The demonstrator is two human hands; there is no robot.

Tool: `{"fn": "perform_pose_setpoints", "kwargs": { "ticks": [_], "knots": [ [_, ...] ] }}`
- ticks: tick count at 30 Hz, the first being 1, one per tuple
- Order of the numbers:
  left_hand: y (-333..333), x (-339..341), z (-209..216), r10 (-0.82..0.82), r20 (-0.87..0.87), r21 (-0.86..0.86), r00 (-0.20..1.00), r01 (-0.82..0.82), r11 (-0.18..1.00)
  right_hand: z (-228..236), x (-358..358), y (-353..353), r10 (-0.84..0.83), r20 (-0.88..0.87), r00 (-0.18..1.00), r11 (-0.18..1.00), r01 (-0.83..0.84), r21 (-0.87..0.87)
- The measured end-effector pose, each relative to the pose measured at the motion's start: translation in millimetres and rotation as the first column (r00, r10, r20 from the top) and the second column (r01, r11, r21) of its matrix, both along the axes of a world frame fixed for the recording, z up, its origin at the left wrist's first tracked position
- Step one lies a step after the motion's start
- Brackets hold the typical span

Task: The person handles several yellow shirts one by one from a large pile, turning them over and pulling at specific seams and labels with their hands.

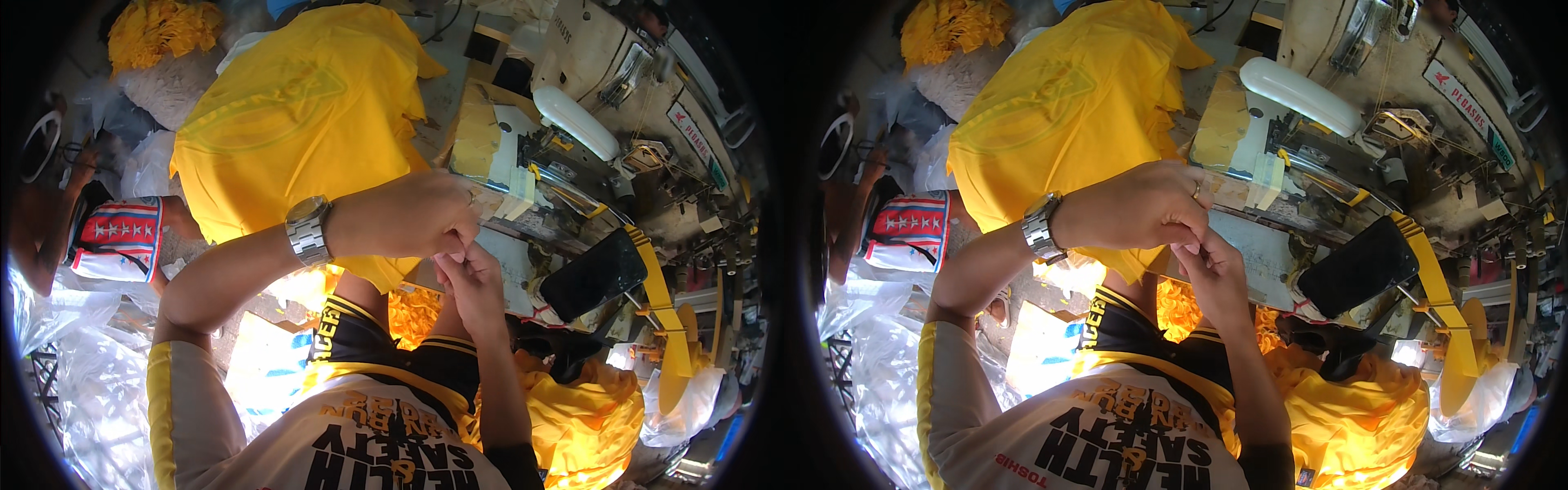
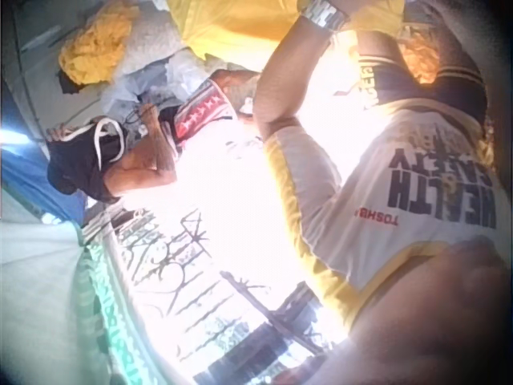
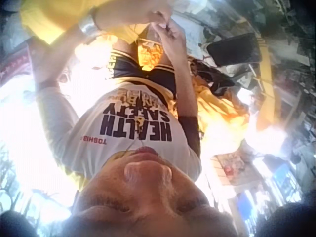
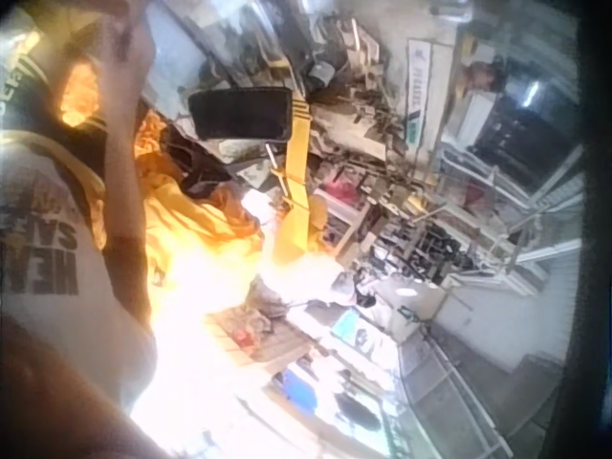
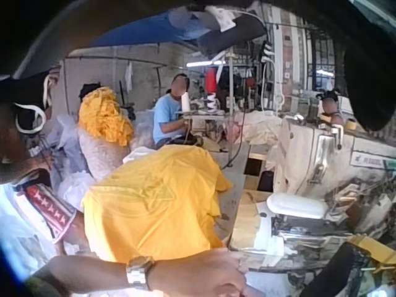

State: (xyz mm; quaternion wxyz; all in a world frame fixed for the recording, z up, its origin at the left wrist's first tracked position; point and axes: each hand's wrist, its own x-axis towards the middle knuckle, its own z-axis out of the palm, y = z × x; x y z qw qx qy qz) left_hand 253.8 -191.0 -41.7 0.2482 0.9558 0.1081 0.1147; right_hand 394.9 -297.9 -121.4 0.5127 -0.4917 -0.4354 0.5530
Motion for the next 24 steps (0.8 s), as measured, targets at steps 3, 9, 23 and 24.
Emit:
{"fn": "perform_pose_setpoints", "kwargs": {
  "ticks": [3,9,23,24],
  "knots": [
    [-2,-1,14,-0.108,0.037,-0.283,0.994,0.114,0.952,-4,5,-5,-0.006,-0.046,0.999,0.995,0.011,0.095],
    [4,-29,-11,-0.068,0.026,-0.396,0.997,0.073,0.915,-3,37,-22,-0.231,0.084,0.969,0.972,0.226,0.066],
    [11,-9,65,0.072,0.429,0.025,0.901,-0.092,0.995,-7,-105,48,0.198,-0.562,0.803,0.980,-0.143,0.141],
    [13,-9,70,0.087,0.457,0.017,0.885,-0.107,0.994,-3,-110,52,0.189,-0.633,0.751,0.982,-0.133,0.136]
  ]
}}
